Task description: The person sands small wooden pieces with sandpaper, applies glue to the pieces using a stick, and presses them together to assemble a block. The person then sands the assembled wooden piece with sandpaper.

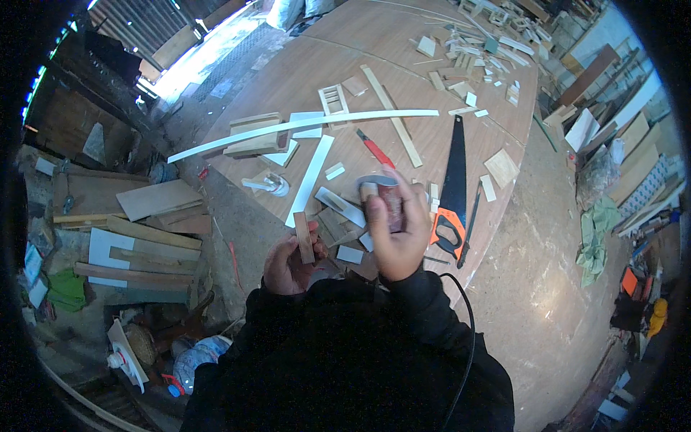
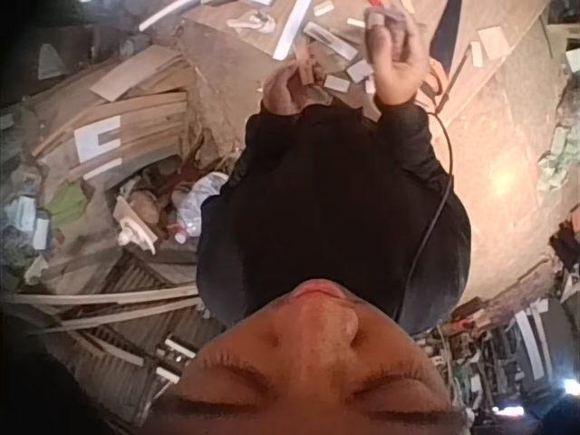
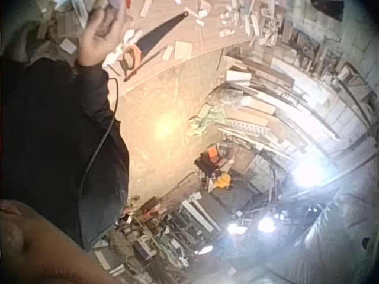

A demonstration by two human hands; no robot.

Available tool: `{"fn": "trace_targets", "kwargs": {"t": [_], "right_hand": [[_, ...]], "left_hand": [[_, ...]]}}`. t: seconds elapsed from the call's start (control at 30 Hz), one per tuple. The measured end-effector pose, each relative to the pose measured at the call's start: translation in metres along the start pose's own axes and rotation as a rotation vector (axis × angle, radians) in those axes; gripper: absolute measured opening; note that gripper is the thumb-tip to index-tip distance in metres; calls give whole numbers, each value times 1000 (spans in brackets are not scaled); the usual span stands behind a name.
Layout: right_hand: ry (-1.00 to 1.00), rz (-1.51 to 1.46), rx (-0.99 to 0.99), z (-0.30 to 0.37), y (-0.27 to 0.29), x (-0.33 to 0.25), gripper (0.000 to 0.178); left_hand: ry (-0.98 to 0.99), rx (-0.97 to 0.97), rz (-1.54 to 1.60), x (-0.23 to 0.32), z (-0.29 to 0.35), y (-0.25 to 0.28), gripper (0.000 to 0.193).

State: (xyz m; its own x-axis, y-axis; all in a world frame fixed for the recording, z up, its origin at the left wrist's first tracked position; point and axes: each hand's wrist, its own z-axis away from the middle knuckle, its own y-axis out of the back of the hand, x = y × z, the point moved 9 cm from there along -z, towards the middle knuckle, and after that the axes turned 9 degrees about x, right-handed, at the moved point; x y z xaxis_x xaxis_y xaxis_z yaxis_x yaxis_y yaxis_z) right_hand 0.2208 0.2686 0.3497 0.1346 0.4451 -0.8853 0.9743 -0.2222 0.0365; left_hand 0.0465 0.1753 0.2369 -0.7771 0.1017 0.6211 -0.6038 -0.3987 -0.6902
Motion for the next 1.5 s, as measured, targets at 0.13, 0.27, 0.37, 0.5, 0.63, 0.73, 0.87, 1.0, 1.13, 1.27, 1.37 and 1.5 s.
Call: {"fn": "trace_targets", "kwargs": {"t": [0.13, 0.27, 0.37, 0.5, 0.63, 0.73, 0.87, 1.0, 1.13, 1.27, 1.37, 1.5], "right_hand": [[-207, -83, -21, 8, -2, 50, 35], [-325, 178, -211, 42, -5, 178, 35], [-343, 441, -314, 74, -9, 260, 36], [-314, 717, -379, 93, -12, 308, 36], [-408, 866, -507, 105, -26, 337, 38], [-347, 891, -538, 103, -37, 339, 41], [-20, 1131, -394, 77, -77, 299, 39], [-218, 495, -538, 62, -174, 242, 37], [-198, 330, -914, 106, -276, 217, 56], [-64, 529, -861, 111, -310, 223, 39], [-50, 397, -713, 113, -307, 225, 26], [128, 414, -643, 108, -305, 192, 16]], "left_hand": [[-4, 158, 132, 11, -7, 8, 39], [-67, 24, -1, 9, -29, 46, 30], [29, 24, 45, 6, -40, 64, 27], [-10, 108, -125, 20, -52, 83, 27], [53, 155, -254, 46, -60, 116, 24], [26, 321, -278, 71, -70, 147, 25], [-64, 405, -145, 100, -81, 196, 26], [-26, 392, -115, 116, -94, 215, 24], [-123, 348, -75, 129, -110, 221, 26], [-65, 353, -152, 134, -110, 229, 29], [-48, 385, -293, 139, -110, 237, 30], [-21, 417, -291, 142, -113, 245, 27]]}}
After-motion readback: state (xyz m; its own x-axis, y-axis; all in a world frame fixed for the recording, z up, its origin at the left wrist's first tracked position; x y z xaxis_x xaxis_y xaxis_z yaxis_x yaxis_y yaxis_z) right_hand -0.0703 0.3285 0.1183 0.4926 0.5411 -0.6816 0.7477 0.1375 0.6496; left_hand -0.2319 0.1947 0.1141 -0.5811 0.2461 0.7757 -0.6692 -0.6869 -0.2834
